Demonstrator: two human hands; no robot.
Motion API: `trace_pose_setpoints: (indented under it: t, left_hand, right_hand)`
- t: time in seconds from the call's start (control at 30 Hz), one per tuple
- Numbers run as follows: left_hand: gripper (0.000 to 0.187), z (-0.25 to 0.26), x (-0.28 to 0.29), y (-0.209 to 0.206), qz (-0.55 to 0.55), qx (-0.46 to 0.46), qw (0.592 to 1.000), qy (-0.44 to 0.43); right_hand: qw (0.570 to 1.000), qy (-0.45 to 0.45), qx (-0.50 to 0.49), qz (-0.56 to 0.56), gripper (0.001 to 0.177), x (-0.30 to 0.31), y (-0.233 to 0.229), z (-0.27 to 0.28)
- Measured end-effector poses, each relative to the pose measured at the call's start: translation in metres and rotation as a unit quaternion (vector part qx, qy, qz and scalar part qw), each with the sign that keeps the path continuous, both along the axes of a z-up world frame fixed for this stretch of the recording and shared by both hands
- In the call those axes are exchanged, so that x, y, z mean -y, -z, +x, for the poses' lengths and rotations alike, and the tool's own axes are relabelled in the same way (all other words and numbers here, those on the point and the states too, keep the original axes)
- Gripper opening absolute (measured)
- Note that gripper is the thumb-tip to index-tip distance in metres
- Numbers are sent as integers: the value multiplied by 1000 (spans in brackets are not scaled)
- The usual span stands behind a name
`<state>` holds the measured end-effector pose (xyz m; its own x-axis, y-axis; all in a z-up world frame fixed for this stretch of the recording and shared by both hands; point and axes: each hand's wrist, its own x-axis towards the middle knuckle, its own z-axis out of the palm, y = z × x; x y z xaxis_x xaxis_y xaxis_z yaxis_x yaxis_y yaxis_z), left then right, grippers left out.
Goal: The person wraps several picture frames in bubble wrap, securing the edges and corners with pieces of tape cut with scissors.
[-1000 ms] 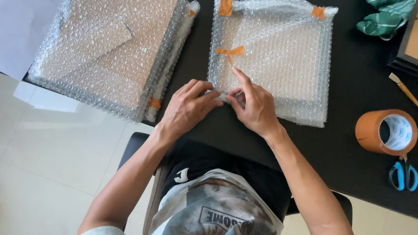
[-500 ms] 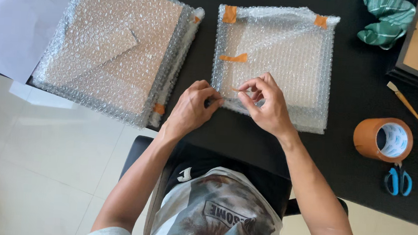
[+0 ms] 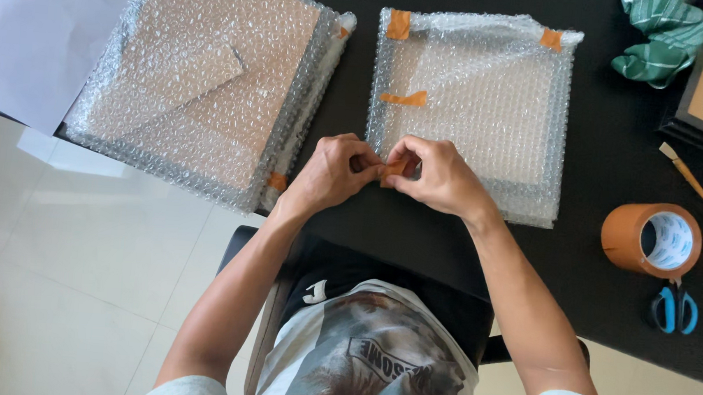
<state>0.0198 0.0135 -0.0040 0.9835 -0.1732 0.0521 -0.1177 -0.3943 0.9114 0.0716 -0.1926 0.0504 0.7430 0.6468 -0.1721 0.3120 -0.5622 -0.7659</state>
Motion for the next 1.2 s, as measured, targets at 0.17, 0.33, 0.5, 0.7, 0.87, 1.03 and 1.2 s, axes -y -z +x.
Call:
trace_pose_setpoints:
  t: [0.17, 0.33, 0.5, 0.7, 0.87, 1.03, 1.2]
  left_hand:
    - [14, 0, 1, -2, -7, -13, 1000, -7]
    - [14, -7, 1, -3, -12, -9, 1000, -14]
    - [22, -16, 7, -16, 21, -2, 999, -28]
    - [19, -16, 15, 2, 56, -18, 996, -70]
    - [19, -20, 20, -4, 53, -7, 995, -83]
    - [20, -19, 22, -6, 59, -8, 993, -99]
    - [17, -23, 24, -13, 100, 42, 990, -86]
  right_hand:
    - [998, 0, 63, -14, 31, 0, 18, -1]
    - [994, 0, 107, -24, 34, -2, 26, -1]
    - [993, -13, 111, -30, 41, -4, 21, 0]
    - [999, -17, 51, 7, 58, -1, 1, 1]
    - [997, 30, 53, 44, 11, -5, 6, 0]
    - [987, 33, 147, 52, 9, -3, 26, 4]
    - [984, 63, 150, 67, 32, -1, 44, 11]
